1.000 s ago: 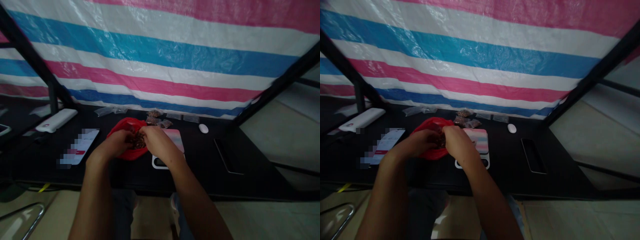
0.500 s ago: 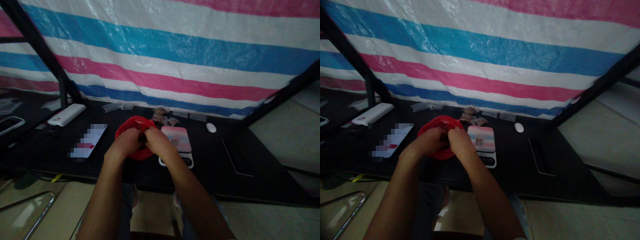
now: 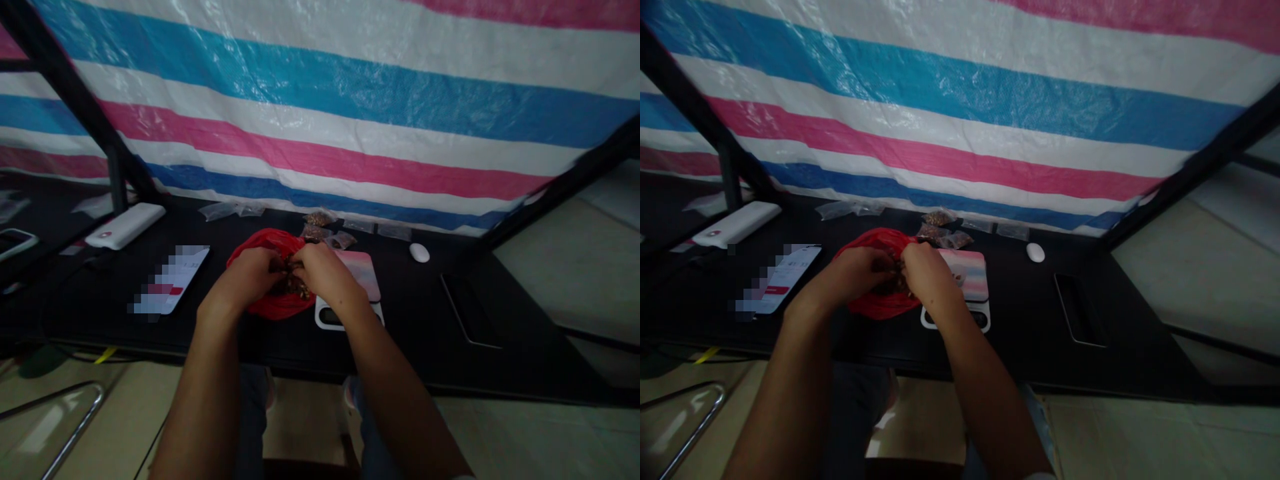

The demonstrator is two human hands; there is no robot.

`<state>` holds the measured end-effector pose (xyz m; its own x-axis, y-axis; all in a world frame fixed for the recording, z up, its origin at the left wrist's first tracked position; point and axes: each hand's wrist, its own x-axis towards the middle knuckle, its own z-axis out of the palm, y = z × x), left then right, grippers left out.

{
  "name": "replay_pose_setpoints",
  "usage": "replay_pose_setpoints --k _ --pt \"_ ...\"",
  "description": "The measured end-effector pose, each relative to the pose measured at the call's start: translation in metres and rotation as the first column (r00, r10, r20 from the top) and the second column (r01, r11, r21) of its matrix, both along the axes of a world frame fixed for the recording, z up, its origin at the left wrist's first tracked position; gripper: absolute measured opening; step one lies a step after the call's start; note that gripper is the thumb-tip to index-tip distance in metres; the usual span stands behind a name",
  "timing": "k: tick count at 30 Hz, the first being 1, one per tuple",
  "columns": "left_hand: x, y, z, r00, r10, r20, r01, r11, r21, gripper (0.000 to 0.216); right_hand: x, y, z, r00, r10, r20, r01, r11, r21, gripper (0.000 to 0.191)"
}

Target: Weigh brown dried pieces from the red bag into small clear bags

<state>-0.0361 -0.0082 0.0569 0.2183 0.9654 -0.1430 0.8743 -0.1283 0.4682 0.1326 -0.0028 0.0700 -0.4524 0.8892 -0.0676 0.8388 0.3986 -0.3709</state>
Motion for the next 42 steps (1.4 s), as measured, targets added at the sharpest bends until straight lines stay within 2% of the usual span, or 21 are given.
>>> replay_pose_setpoints --k 6,12,16,21,26,36,42 --pt "0.002 0.004 -0.005 0.999 -0.048 0.026 0.048 0.999 -0.002 0.023 0.006 0.002 -0.002 1.0 0.004 -0.002 -0.004 1.0 -0.006 0.017" --pt "0.001 0.005 -0.009 1.0 -0.022 0.021 0.023 1.0 -0.012 0.029 0.005 0.002 -0.002 0.999 0.021 -0.025 -0.021 1.0 0.005 0.014" --pt "0.002 0.004 -0.007 0.999 -0.038 0.02 0.038 0.999 -0.015 0.029 0.017 0.001 0.009 0.998 0.008 -0.057 -0.006 0.999 0.039 0.012" --pt "0.008 0.004 -0.012 0.991 -0.118 0.07 0.12 0.992 -0.033 0.025 0.049 -0.007 0.029 0.991 -0.039 -0.126 0.051 0.995 0.086 0.016" --pt "0.02 0.004 -0.016 0.974 -0.158 0.165 0.171 0.983 -0.069 0.024 0.075 -0.017 0.043 0.988 -0.139 -0.067 0.143 0.988 0.059 0.014" --pt "0.033 -0.001 -0.002 0.978 -0.178 0.113 0.187 0.98 -0.072 0.024 0.09 -0.017 0.039 0.986 -0.163 -0.028 0.163 0.987 -0.008 0.008" --pt "0.033 0.002 -0.007 0.98 -0.172 0.098 0.18 0.98 -0.081 0.023 0.09 -0.019 0.04 0.987 -0.156 -0.031 0.156 0.988 -0.017 0.007"
